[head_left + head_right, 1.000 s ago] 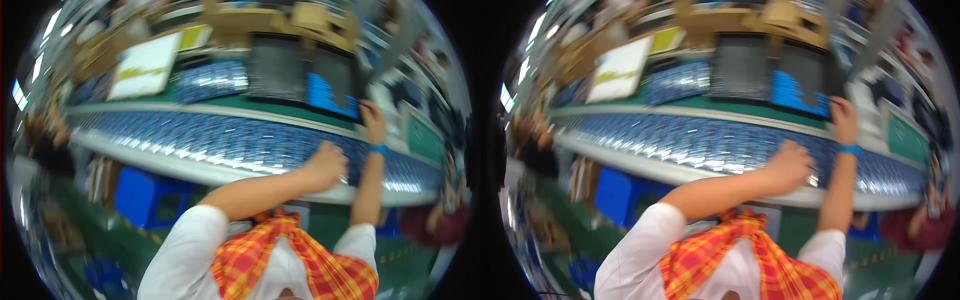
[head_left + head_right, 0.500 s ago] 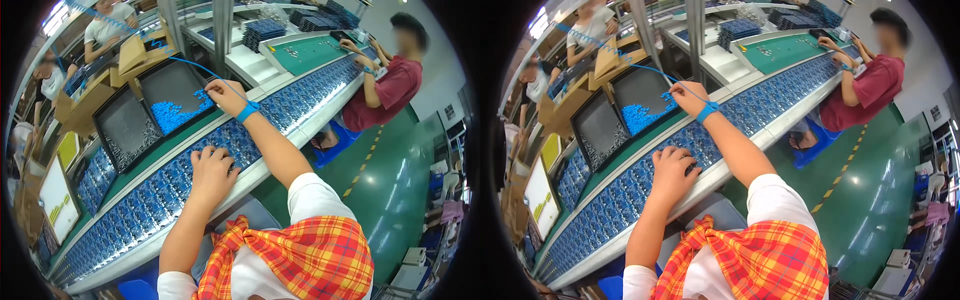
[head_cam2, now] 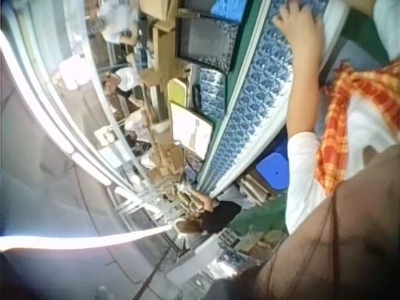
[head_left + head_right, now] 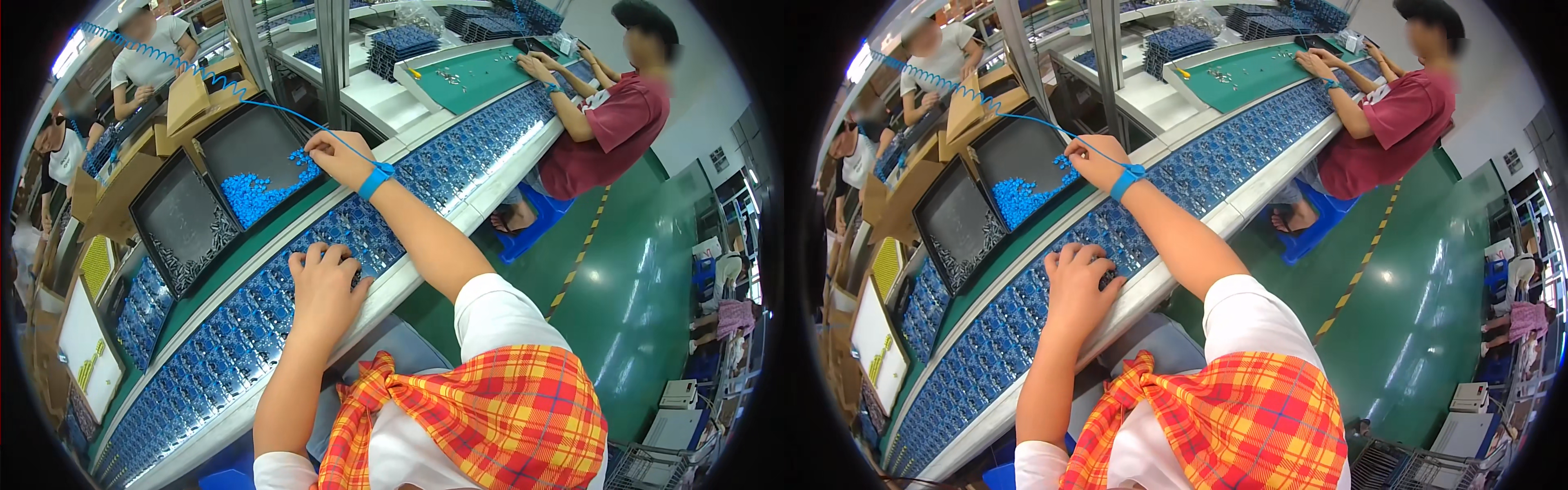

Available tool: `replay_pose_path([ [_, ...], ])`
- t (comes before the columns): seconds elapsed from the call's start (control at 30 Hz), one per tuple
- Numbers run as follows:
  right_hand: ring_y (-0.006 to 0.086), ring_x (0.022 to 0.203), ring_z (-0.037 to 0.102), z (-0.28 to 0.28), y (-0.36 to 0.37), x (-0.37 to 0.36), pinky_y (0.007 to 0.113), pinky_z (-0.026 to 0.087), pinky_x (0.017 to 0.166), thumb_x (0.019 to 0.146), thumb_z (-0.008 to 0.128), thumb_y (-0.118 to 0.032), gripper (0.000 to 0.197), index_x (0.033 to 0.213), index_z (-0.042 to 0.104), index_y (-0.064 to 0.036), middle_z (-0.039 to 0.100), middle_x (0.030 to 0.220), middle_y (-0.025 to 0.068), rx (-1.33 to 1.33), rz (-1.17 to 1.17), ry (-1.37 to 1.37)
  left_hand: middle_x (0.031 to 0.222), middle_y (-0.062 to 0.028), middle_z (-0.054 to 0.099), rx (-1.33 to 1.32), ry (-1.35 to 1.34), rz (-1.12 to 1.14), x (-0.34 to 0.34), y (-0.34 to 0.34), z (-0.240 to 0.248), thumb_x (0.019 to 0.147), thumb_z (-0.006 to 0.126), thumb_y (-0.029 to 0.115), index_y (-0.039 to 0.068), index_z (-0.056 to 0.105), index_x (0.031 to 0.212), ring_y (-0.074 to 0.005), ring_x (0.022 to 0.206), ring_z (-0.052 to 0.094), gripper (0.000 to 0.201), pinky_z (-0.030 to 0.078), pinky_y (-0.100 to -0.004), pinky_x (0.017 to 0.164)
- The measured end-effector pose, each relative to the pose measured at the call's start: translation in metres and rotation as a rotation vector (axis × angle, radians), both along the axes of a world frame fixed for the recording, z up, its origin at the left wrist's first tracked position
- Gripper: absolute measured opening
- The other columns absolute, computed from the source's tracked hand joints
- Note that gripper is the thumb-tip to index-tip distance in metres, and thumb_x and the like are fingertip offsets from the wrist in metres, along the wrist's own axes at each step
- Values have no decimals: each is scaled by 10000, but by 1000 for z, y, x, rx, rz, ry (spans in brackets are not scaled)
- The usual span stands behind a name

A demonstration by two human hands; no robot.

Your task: Manually placing small blue electronic components into designated trays on a moving assembly line.

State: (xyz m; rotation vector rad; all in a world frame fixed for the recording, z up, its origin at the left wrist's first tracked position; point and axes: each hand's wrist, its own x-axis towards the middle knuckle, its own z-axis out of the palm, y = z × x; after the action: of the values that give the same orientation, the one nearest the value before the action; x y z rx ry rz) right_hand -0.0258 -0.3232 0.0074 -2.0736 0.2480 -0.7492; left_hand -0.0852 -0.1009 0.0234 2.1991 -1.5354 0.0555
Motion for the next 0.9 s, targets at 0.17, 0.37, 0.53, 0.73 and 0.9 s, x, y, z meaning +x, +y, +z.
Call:
replay_pose_path([
  [0.17, 178, 736, 661, 1, -1, -2, 289, 532, 707, 827, 621, -155, 193, 951, 714, -40, 697, 820, 103, -15, 2, 18, 1043, -50, 648, 5, -12, 0, -2, -1, -1, 736, 756, 217, 70, 725, 834, -270, 1086, 515, 179, 309, -472, 962],
  [0.37, 177, 742, 662, 3, 1, -3, 288, 532, 710, 828, 624, -159, 197, 953, 712, -35, 699, 827, 106, -20, -7, 36, 1039, -48, 647, -9, -10, -7, -1, -1, -1, 740, 753, 212, 71, 730, 836, -269, 1082, 516, 172, 314, -472, 955],
  [0.53, 181, 750, 663, 3, 0, -2, 291, 531, 714, 829, 626, -161, 201, 957, 713, -33, 700, 843, 109, -15, 14, 10, 1041, -49, 650, -67, -15, -1, -3, -2, 3, 746, 748, 201, 69, 734, 831, -269, 1078, 519, 157, 317, -469, 952],
  [0.73, 185, 763, 666, 3, 1, -3, 290, 532, 727, 826, 628, -160, 203, 958, 714, -33, 701, 854, 111, -11, 9, 41, 1034, -48, 655, -76, -23, 1, -3, -2, 2, 756, 740, 189, 63, 736, 782, -266, 1072, 525, 128, 318, -466, 954],
  [0.9, 186, 768, 668, 2, 0, -2, 287, 532, 731, 825, 628, -162, 204, 956, 715, -32, 701, 853, 113, -17, 6, 21, 1006, -42, 662, -90, -37, 13, -3, -3, 2, 770, 731, 183, 57, 736, 745, -258, 1057, 533, 128, 322, -462, 952],
])
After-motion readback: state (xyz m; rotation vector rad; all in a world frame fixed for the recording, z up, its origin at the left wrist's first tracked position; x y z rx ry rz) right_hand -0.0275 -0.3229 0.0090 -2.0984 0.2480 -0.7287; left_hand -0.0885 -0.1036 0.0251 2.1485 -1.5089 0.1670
